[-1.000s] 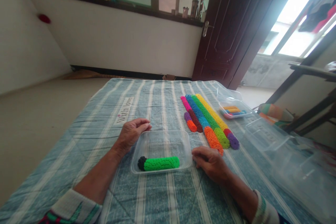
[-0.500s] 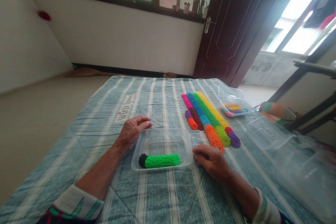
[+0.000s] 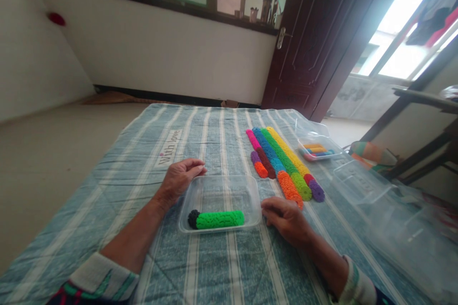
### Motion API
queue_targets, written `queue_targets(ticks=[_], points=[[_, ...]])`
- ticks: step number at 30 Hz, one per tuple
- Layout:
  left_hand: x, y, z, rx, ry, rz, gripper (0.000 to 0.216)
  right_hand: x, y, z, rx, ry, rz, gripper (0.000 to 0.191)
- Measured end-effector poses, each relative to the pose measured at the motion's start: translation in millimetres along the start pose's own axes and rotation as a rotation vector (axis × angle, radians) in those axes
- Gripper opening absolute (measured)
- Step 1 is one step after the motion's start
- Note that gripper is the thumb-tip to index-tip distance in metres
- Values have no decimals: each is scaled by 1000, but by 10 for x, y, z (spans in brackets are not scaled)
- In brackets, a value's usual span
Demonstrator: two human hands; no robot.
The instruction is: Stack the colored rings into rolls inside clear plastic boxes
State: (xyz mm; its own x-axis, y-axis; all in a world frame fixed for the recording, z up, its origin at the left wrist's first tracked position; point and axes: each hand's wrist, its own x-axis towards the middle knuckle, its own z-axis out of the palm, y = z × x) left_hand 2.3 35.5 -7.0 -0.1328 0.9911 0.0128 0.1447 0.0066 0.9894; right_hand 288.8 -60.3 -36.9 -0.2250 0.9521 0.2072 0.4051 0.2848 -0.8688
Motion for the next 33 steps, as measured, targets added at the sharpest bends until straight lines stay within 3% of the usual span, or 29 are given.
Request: queue_targets(ticks=[6,12,19,25,33], points=[[2,-15,-7,-14,7,3,26,-10,0,-44,-25,66,-3,13],[-11,-12,-1,-24,1,2,23,232,-86,-278,-366,204,-222,15],[-9,-13,-8,-48,-20,-7,22,702,-97,-405,-718,67,-290,18],[-18,-21,-7,-56,-24,0,19,986,-23,-420,-824,-109,-217,19],[-1,-80,-8,-20,-41,21,18,1178,20,-479,-908,-329,-160,43]])
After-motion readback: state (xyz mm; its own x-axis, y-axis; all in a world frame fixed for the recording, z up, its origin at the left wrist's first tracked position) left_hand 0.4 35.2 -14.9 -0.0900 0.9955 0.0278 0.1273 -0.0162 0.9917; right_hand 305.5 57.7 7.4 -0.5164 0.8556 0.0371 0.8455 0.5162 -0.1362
